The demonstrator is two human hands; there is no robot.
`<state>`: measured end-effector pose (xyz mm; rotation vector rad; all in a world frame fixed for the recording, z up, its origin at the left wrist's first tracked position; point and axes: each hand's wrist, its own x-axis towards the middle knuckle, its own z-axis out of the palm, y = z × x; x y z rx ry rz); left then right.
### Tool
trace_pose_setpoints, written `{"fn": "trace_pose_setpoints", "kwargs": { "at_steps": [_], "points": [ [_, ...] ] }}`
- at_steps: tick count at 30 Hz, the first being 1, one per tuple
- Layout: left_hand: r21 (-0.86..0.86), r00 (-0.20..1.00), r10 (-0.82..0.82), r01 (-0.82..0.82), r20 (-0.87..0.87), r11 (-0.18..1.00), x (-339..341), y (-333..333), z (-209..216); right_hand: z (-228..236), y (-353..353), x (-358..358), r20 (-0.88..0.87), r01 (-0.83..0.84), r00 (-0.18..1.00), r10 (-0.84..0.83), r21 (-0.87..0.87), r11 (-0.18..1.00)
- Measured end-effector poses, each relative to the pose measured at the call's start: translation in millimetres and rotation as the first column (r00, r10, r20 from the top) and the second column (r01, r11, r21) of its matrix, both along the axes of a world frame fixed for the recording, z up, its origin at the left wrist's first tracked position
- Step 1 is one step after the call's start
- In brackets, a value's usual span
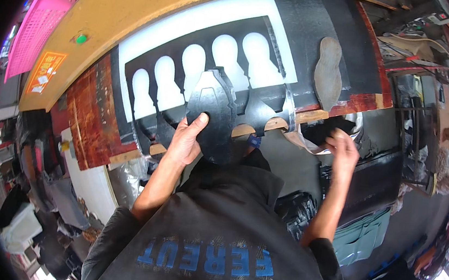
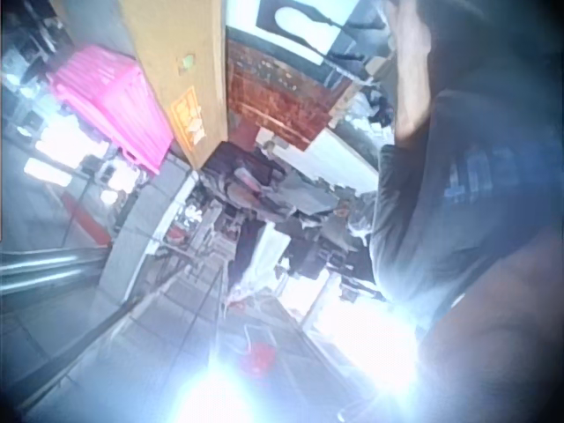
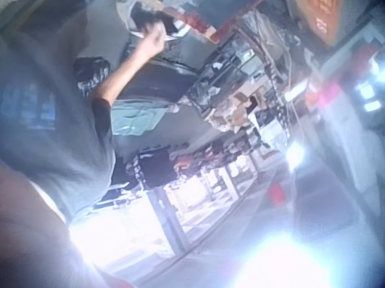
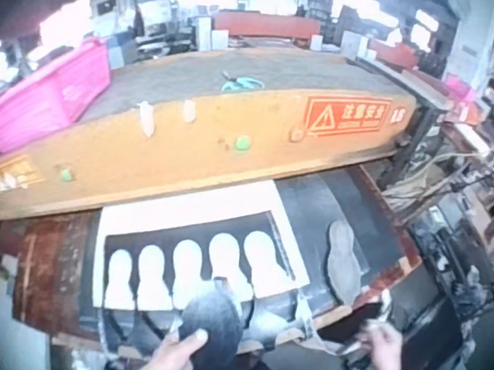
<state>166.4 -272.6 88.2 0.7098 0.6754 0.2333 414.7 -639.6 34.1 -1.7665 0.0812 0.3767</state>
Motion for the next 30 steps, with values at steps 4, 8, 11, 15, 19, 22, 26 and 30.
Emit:
{"fn": "trace_pose_setpoints", "kwargs": {
  "at_steps": [4,8,11,15,19,22,26,30],
  "points": [
    [-0.049,0.996,0.037,-0.041,-0.077,0.998,8,-36,14,40,162,-82,0.055,-0.401,0.901,0.43,0.48,0.78],
    [0.077,0.963,0.269,-0.267,-0.005,0.961,1,-57,22,50,240,-131,0.145,-0.538,0.843,0.518,0.239,0.809],
    [0.308,0.907,0.414,-0.374,-0.074,0.875,-13,-58,28,52,257,-140,0.153,-0.616,0.784,0.601,0.073,0.785],
    [0.454,0.859,0.51,-0.436,-0.049,0.778,-33,-55,28,47,275,-153,0.274,-0.689,0.714,0.645,0.112,0.716],
    [-0.016,0.914,0.406,-0.406,0.007,0.914,-67,-31,33,38,296,-152,-0.18,-0.527,0.616,0.767,0.63,0.571],
    [-0.003,0.951,0.308,-0.308,0.023,0.951,-66,-17,35,49,298,-140,0.128,-0.712,0.693,0.71,0.274,0.646],
    [0.562,0.892,0.421,-0.265,-0.165,0.783,-59,3,32,88,281,-140,0.081,-0.607,0.793,0.604,0.193,0.771],
    [0.757,0.989,0.073,0.05,-0.129,0.651,-64,29,31,107,273,-167,0.034,-0.761,0.647,0.762,0.095,0.642]
  ]
}}
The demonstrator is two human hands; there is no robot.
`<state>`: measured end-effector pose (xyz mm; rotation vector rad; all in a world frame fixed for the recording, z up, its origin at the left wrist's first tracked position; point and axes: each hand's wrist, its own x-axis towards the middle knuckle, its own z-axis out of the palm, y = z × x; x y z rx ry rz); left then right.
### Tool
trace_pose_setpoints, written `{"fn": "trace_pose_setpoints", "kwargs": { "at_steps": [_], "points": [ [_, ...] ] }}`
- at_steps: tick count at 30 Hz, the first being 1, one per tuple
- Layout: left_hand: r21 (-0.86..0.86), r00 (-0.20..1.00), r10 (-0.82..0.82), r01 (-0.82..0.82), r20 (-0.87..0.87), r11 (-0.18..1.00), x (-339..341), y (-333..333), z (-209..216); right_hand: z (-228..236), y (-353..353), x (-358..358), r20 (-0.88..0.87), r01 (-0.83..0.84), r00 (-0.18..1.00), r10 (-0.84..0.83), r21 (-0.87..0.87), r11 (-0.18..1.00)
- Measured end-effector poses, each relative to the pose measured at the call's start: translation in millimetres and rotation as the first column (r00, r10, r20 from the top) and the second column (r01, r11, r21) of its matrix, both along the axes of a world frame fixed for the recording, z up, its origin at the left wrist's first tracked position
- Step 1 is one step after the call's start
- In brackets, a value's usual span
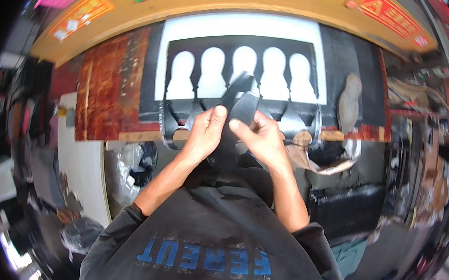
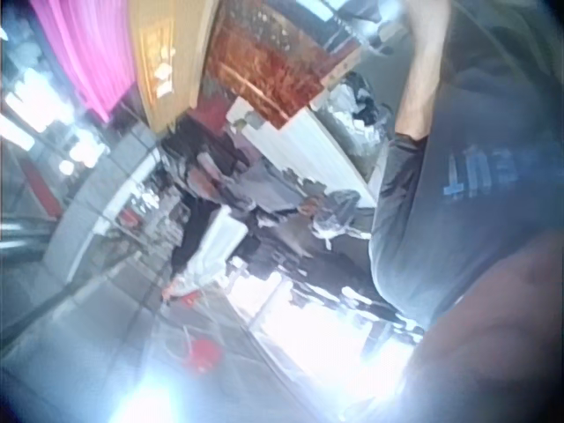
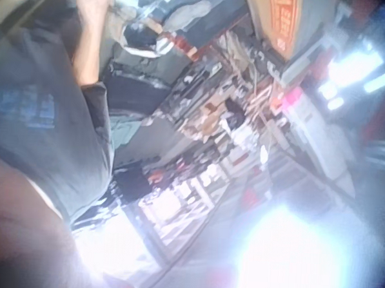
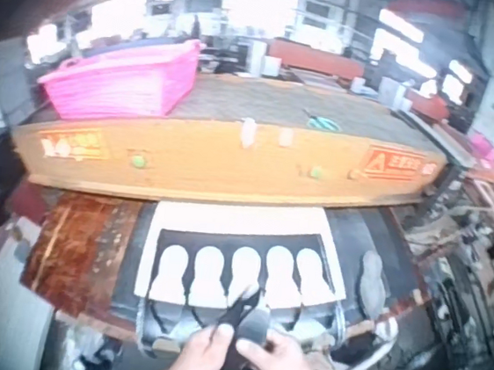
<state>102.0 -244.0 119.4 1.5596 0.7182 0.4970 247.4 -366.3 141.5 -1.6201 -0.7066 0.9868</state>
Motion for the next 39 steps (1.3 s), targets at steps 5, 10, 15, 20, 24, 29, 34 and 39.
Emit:
{"fn": "trace_pose_setpoints", "kwargs": {
  "at_steps": [5,10,15,20,24,29,34,39],
  "points": [
    [-0.279,0.906,-0.396,0.424,0.153,0.862,-3,24,-7,1,-13,-27,-0.284,0.432,0.872,-0.398,0.066,0.9],
    [0.049,0.932,-0.363,0.363,-0.008,0.93,12,-7,-29,-6,-31,-53,-0.275,0.619,0.768,-0.578,0.089,0.78],
    [-0.538,0.998,-0.041,0.007,-0.051,0.843,62,17,-30,4,-68,-85,0.078,0.618,0.768,-0.636,0.172,0.767],
    [-0.584,0.973,0.18,-0.062,0.146,0.81,72,83,8,29,-144,-98,-0.261,0.786,0.594,-0.761,0.391,0.479],
    [-0.364,0.976,0.177,-0.121,0.124,0.923,44,103,30,15,-239,-36,-0.282,0.879,0.237,-0.93,0.47,0.081],
    [-0.597,0.964,0.181,-0.031,0.193,0.802,-14,97,38,-102,-343,110,0.082,0.935,0.116,-0.99,0.326,0.136],
    [-0.769,0.936,0.244,0.041,0.252,0.638,-97,87,34,-262,-391,172,0.363,0.509,0.86,-0.36,-0.663,0.549],
    [-0.602,0.931,0.366,-0.283,0.017,0.747,-206,125,48,-346,-337,43,-0.252,0.336,0.835,-0.489,-0.469,0.816]
  ]
}}
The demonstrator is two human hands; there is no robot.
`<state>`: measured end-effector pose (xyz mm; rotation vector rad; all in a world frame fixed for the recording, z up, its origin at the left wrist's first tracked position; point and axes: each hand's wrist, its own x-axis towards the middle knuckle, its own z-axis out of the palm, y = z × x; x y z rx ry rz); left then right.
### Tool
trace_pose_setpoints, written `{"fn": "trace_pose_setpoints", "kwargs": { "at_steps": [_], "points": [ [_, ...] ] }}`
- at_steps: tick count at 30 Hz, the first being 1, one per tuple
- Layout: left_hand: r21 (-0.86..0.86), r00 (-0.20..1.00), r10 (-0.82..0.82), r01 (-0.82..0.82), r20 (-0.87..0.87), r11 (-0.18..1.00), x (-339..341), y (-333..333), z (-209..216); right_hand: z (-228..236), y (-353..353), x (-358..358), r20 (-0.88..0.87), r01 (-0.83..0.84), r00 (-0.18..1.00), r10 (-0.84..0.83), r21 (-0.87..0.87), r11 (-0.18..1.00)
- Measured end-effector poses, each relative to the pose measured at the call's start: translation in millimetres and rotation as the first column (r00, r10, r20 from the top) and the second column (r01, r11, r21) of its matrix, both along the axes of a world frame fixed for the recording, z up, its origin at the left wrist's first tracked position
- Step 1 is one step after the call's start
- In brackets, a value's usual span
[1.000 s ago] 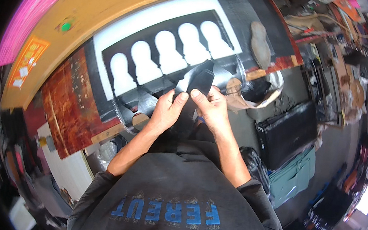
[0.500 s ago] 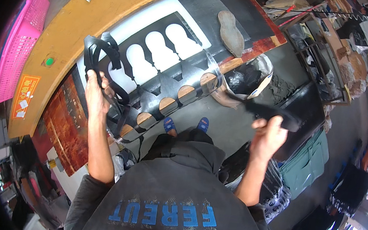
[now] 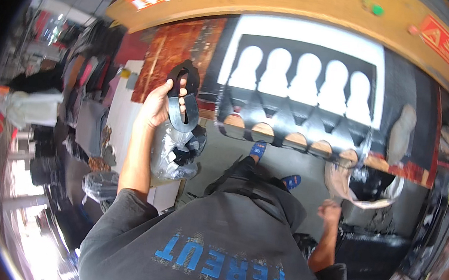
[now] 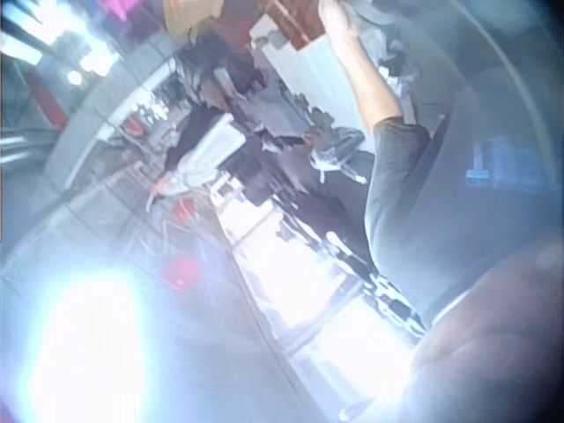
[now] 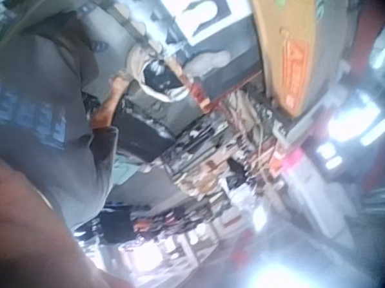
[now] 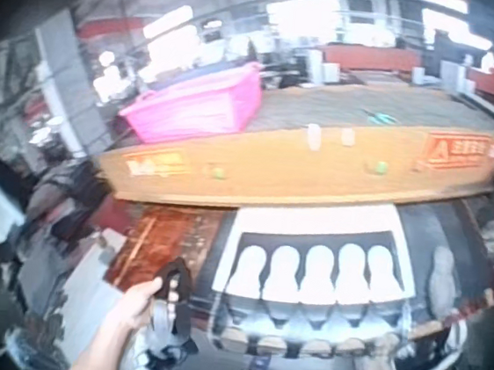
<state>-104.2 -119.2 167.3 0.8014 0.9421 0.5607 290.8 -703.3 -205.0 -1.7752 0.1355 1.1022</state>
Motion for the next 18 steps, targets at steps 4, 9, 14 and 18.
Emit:
{"fn": "trace_pose_setpoints", "kwargs": {
  "at_steps": [4,9,14,18],
  "points": [
    [0.256,0.891,0.117,-0.001,-0.439,0.967,-62,75,4,3,45,-96,-0.367,0.204,0.923,-0.112,0.222,0.954],
    [0.601,0.22,0.756,0.751,-0.616,0.272,-96,176,-34,25,57,-130,-0.193,0.067,0.979,-0.062,0.018,0.998],
    [0.336,0.152,0.575,0.914,-0.804,0.229,-93,205,-138,56,94,-149,-0.057,0.026,0.998,-0.04,-0.242,0.97],
    [0.561,0.379,0.592,0.814,-0.711,0.153,-100,198,-187,77,118,-162,-0.113,0.147,0.976,-0.184,-0.279,0.949]
  ]
}}
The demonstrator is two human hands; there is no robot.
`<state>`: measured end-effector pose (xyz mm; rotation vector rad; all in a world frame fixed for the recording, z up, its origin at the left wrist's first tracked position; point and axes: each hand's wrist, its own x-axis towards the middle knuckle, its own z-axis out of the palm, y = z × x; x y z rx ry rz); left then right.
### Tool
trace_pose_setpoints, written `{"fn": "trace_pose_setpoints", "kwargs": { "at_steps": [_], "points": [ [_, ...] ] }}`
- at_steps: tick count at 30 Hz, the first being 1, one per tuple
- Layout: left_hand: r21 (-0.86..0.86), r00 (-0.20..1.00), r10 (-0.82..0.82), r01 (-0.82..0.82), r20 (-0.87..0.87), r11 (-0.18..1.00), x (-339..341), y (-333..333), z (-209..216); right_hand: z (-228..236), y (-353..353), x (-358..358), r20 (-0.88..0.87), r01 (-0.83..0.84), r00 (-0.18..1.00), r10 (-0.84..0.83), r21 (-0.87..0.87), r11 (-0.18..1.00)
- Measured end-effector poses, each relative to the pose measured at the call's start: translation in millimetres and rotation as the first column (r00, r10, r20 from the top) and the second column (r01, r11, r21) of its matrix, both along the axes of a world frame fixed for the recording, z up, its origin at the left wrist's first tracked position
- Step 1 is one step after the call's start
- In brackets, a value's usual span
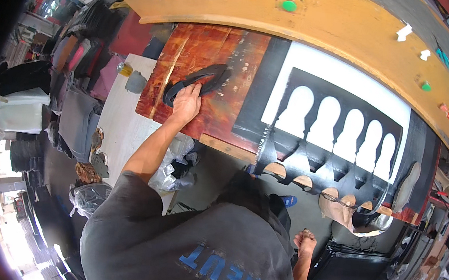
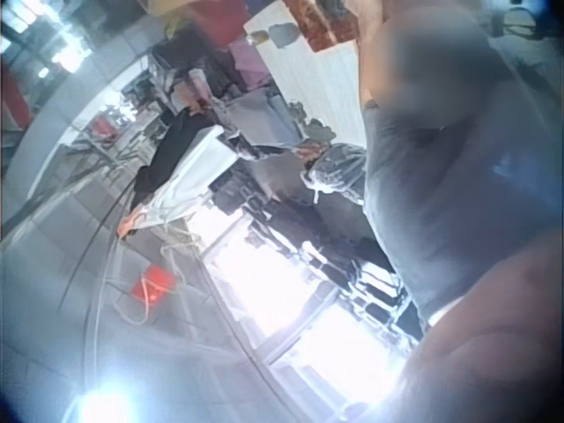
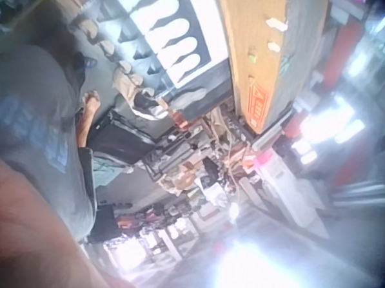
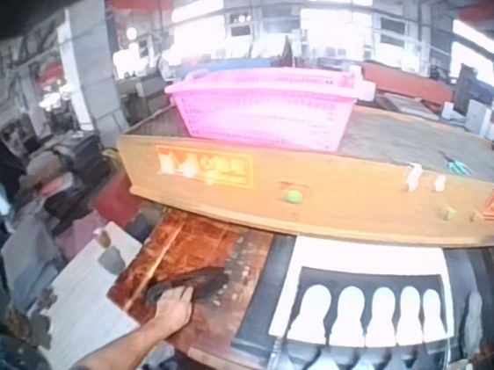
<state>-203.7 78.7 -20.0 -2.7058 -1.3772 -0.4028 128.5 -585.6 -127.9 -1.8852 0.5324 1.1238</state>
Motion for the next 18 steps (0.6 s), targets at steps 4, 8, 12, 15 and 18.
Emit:
{"fn": "trace_pose_setpoints", "kwargs": {
  "at_steps": [4,8,12,15,18],
  "points": [
    [-0.156,0.968,-0.07,0.11,0.241,0.982,-28,-1,13,-45,-7,-9,0.019,-0.225,0.974,0.225,0.141,0.964],
    [-0.303,0.896,-0.001,0.152,0.444,0.941,-38,7,33,-99,-4,4,0.183,-0.445,0.895,0.406,0.368,0.816],
    [-0.271,0.975,-0.063,0.12,0.211,0.955,-25,2,26,-46,50,14,0.226,-0.712,0.696,0.682,0.091,0.697],
    [-0.116,0.981,-0.132,0.149,0.139,0.982,-13,-7,19,31,115,-1,0.106,-0.635,0.772,0.627,0.098,0.766],
    [-0.174,0.897,-0.047,0.136,0.439,0.975,-7,-11,23,78,165,-23,0.071,-0.564,0.826,0.56,0.109,0.818]
  ]
}}
